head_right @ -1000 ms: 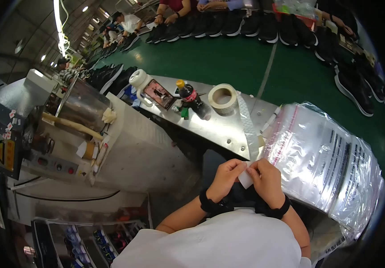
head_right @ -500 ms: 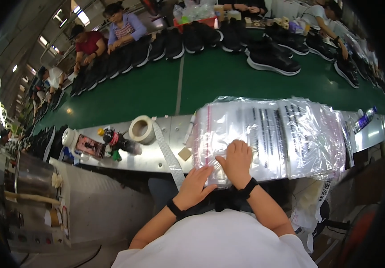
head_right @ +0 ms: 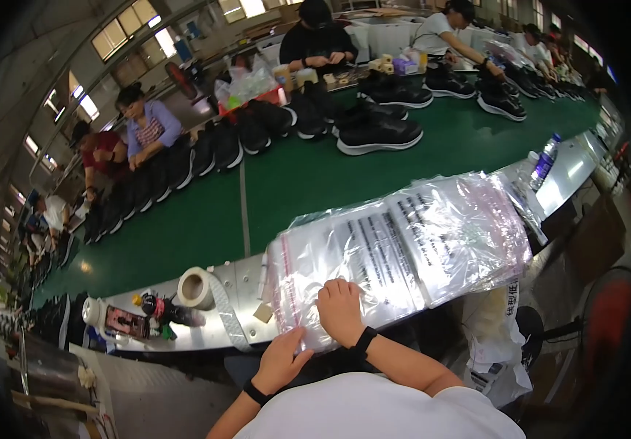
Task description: Applying labels or double-sided tape from a roll to plastic packaging bags at a workstation in a shoe factory.
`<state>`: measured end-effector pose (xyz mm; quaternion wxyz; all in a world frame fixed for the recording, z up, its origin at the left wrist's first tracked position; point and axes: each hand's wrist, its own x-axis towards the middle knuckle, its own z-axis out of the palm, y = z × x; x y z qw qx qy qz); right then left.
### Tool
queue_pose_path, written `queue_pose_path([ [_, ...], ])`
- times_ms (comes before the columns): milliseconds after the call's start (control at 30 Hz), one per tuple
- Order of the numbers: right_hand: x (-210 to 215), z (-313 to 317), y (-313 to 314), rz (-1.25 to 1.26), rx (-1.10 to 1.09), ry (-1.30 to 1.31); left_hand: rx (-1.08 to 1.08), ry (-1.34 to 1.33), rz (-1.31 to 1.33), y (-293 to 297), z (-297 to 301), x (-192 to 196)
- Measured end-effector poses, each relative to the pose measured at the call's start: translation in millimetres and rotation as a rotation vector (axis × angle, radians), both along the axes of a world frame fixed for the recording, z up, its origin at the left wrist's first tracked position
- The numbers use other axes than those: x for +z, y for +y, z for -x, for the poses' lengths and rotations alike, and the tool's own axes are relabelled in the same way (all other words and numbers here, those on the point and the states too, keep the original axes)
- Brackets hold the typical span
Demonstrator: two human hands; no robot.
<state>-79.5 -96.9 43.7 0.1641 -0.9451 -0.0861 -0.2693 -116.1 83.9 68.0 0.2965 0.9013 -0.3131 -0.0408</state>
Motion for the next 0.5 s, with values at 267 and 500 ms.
queue_pose_path([
  [267,3,-2,-20,-0.215,-0.015,0.140,0.035,0.357,0.134,-5,-28,24],
  [500,-4,5,-20,0.043,-0.078,-0.078,0.072,0.382,-0.009,-7,-41,15],
])
